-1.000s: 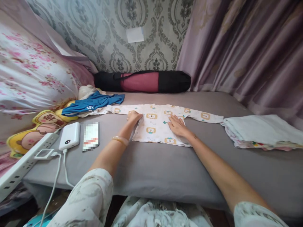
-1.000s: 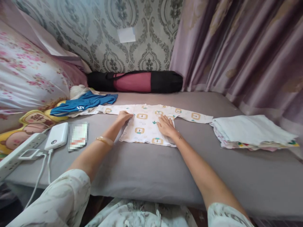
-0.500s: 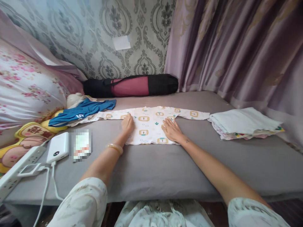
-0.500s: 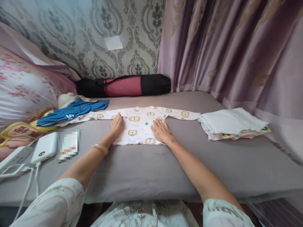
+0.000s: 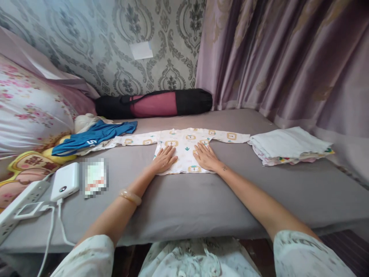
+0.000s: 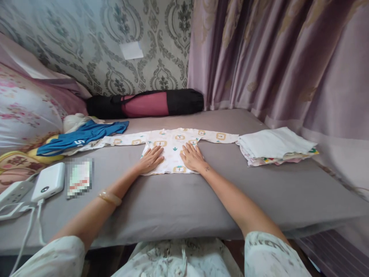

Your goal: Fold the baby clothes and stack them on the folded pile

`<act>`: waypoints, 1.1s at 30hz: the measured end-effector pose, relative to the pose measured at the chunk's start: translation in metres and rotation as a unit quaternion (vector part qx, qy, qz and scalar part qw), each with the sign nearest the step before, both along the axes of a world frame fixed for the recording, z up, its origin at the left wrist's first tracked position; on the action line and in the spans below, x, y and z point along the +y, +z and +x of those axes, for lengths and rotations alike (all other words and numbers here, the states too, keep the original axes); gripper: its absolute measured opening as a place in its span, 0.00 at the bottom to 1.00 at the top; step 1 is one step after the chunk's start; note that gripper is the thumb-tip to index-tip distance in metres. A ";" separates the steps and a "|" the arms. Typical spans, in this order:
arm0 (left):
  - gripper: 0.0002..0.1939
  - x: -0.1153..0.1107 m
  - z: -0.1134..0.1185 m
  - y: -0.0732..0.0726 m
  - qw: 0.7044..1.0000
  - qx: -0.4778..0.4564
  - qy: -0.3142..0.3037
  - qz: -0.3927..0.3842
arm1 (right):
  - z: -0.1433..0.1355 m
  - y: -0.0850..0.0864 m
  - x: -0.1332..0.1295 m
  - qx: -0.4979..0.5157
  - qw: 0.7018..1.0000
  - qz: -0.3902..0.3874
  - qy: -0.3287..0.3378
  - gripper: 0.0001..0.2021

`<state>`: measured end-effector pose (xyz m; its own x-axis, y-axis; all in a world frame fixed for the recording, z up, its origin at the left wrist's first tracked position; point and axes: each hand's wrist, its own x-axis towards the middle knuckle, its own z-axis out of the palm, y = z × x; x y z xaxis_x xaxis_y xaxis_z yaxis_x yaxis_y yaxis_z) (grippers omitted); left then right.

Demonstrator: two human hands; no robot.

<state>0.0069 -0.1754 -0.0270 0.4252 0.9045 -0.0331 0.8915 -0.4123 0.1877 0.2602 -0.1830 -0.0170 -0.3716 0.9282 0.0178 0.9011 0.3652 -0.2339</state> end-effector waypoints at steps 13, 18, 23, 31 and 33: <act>0.44 -0.028 -0.006 0.021 0.997 0.016 -0.030 -0.063 | 0.019 0.022 -0.036 0.006 0.994 -0.073 0.081 0.32; 0.45 -0.038 0.018 0.016 0.995 -0.004 -0.074 -0.066 | 0.008 0.019 -0.047 0.020 0.990 -0.052 0.131 0.28; 0.48 -0.037 0.019 0.023 0.995 0.007 -0.066 -0.075 | 0.013 0.022 -0.048 0.035 0.988 -0.073 0.129 0.28; 0.23 0.001 0.050 0.038 0.999 -0.040 -0.005 -0.035 | 0.048 0.037 0.011 0.180 0.971 -0.125 0.100 0.20; 0.18 0.013 0.069 0.034 0.998 -0.066 0.000 -0.018 | 0.065 0.042 0.031 0.169 0.983 -0.066 -0.015 0.19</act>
